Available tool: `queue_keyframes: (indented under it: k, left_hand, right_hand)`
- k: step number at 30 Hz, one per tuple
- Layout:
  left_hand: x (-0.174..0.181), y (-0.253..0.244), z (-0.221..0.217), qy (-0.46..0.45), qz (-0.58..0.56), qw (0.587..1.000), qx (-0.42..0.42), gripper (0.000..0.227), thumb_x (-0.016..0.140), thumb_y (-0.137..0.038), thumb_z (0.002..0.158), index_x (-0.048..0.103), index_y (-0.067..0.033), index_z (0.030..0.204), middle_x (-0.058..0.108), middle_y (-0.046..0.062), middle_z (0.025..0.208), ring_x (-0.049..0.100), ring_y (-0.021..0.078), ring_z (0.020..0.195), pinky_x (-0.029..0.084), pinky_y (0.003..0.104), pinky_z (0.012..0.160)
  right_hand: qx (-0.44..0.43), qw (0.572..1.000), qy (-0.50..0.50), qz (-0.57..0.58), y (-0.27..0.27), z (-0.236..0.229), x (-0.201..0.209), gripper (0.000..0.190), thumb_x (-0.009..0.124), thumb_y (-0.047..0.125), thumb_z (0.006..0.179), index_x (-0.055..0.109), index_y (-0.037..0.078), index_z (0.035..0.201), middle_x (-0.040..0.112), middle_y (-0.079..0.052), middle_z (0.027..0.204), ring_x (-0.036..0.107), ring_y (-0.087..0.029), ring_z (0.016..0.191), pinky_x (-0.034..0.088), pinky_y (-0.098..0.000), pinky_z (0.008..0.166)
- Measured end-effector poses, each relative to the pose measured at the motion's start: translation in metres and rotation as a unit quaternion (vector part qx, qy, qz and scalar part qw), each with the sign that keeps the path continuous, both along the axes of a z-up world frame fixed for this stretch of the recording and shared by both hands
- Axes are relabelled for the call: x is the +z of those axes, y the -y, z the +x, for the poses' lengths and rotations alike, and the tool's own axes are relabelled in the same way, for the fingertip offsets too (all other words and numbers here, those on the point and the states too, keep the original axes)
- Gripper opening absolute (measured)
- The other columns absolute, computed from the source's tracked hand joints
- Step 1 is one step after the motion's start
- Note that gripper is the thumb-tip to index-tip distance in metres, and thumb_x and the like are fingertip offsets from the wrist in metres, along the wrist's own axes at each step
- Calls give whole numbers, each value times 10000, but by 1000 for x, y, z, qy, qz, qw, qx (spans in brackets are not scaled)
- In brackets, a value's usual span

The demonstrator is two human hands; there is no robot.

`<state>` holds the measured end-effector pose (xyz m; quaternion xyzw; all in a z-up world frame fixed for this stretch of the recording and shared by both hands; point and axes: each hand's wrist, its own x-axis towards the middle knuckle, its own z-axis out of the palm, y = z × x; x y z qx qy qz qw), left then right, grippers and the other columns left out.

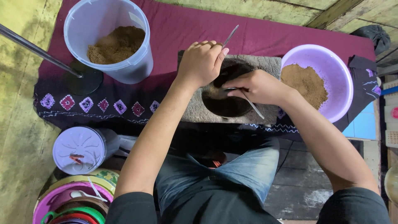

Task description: Scooping brown powder from a bowl into a stone mortar using a spoon and stirring it with a thin metal tool.

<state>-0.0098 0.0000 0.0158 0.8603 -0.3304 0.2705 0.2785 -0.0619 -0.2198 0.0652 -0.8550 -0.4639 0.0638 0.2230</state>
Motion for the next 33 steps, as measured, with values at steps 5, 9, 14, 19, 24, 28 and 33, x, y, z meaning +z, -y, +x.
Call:
queue_keyframes:
  k: [5,9,14,19,24,28,33]
  left_hand:
    - [2,-1,0,-13,2,1000,0,402,451,-263,1096,711,-42,884,727,88,780,702,290,690,572,458,659]
    - [-1,0,2,-11,14,1000,4,417,444,-275,1102,720,-33,905,747,113,829,712,296,718,571,462,671]
    - [-1,-1,1,-4,13,1000,5,418,450,-275,1104,725,-35,900,776,156,866,752,327,846,586,482,717]
    - [0,-1,-2,-6,13,1000,7,421,449,-278,1104,721,-37,894,760,134,843,731,315,778,582,477,694]
    - [3,-2,-7,0,21,1000,13,417,443,-279,1106,728,-32,929,765,147,915,726,323,815,559,469,697]
    - [4,-2,-12,1,22,1000,14,413,447,-285,1107,728,-33,939,768,145,944,728,315,825,556,459,706]
    - [5,-2,-16,9,16,1000,12,388,462,-273,1103,712,-40,921,735,113,887,703,298,778,541,442,679]
  right_hand:
    - [-77,993,-74,55,8,-11,22,225,644,117,1008,722,5,1187,684,-48,572,679,-96,463,538,-227,484]
    - [-135,988,-23,69,24,-10,11,215,672,107,1007,757,12,1180,782,-70,834,437,-107,393,351,-257,366]
    - [-128,990,52,30,33,-16,13,255,697,207,1009,755,9,1158,745,-131,896,551,-162,419,509,-287,452]
    - [-95,980,172,-5,29,-27,13,206,637,144,1066,794,15,1104,700,-97,825,641,-154,604,542,-256,437]
    - [-51,965,258,-12,24,-36,12,141,608,100,1061,721,29,1106,751,-98,1134,712,-259,916,610,-374,787]
    - [-74,959,271,-35,25,-44,9,106,612,117,1072,676,36,1092,697,-69,991,667,-256,805,579,-359,706]
    - [-117,961,242,-66,30,-56,8,131,568,178,1088,666,91,1079,569,-24,764,613,-232,673,469,-362,477]
